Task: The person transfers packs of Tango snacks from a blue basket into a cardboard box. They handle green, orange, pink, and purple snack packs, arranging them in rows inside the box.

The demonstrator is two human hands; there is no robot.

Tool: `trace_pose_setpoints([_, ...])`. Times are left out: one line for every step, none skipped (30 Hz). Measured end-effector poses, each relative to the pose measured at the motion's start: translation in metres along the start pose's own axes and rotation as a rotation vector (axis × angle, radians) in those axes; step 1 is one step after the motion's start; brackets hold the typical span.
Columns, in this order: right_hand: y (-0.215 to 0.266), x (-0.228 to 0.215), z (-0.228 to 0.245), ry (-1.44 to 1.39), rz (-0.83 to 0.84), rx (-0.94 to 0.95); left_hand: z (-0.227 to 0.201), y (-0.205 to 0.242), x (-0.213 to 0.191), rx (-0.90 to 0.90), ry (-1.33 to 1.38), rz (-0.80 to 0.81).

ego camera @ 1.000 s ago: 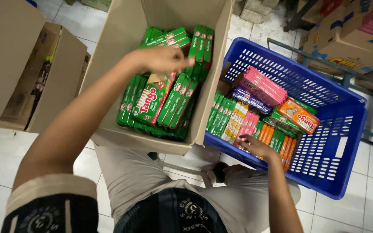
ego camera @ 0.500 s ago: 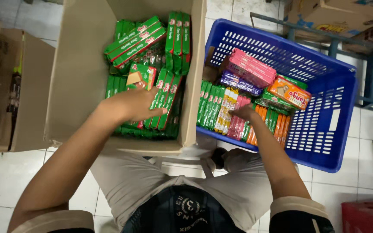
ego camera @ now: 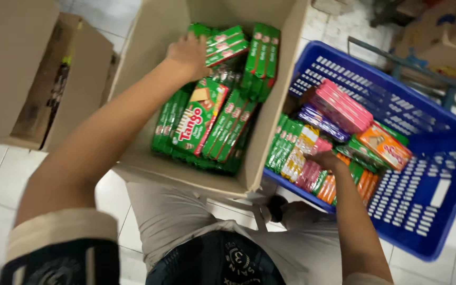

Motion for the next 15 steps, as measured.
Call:
trace_pose_setpoints([0.007,-0.001,0.004,0.021,0.000,0.023,0.003,-0.023,0.007,0.046,0.023,-0.095])
trace_pose_setpoints([0.013,-0.002,0.008,0.043,0.000,0.045,0.007,-0.045,0.014,0.091,0.045,-0.191])
trace_pose_setpoints([0.006,-0.002,0.005,0.053,-0.001,0.036,0.005,-0.047,0.014,0.078,0.049,-0.193])
trace_pose_setpoints([-0.002,-0.003,0.001,0.044,0.005,0.036,0.001,-0.049,0.015,0.095,0.083,-0.161])
trace_pose_setpoints([-0.009,-0.003,-0.006,0.034,0.011,0.041,-0.005,-0.052,0.017,0.118,0.118,-0.127])
trace_pose_setpoints([-0.010,-0.004,-0.005,0.042,0.011,0.036,-0.005,-0.064,0.023,0.110,0.123,-0.128])
trace_pose_setpoints([-0.010,-0.004,-0.005,0.046,0.012,0.039,-0.005,-0.076,0.028,0.092,0.060,-0.176])
trace_pose_setpoints([-0.011,-0.005,-0.006,0.051,0.014,0.041,-0.006,-0.088,0.034,0.074,-0.003,-0.222])
trace_pose_setpoints([-0.019,-0.004,-0.010,0.054,0.014,0.040,-0.004,-0.084,0.029,0.072,-0.001,-0.222])
trace_pose_setpoints([-0.027,-0.003,-0.014,0.017,0.007,0.028,-0.002,-0.079,0.024,0.095,0.041,-0.225])
trace_pose_setpoints([-0.034,-0.003,-0.018,-0.023,-0.002,0.016,0.000,-0.075,0.017,0.120,0.080,-0.230])
trace_pose_setpoints([-0.041,-0.004,-0.020,-0.023,-0.004,0.015,0.005,-0.067,0.009,0.120,0.080,-0.231])
trace_pose_setpoints([-0.048,-0.005,-0.021,0.093,-0.016,-0.030,0.009,-0.059,0.000,0.102,0.094,-0.250])
trace_pose_setpoints([-0.055,-0.005,-0.022,0.209,-0.027,-0.075,0.014,-0.051,-0.009,0.084,0.109,-0.268])
trace_pose_setpoints([-0.027,-0.009,-0.009,0.207,-0.031,-0.077,0.018,-0.041,-0.020,0.085,0.108,-0.272])
Point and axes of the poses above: each hand's wrist, its own y-axis away from the middle knuckle, its own x-axis out of the palm, z = x × y, the point moved 2 cm from there along -y, towards the middle knuckle, and after that the axes turned 4 degrees about y, right-handed, at the moved point
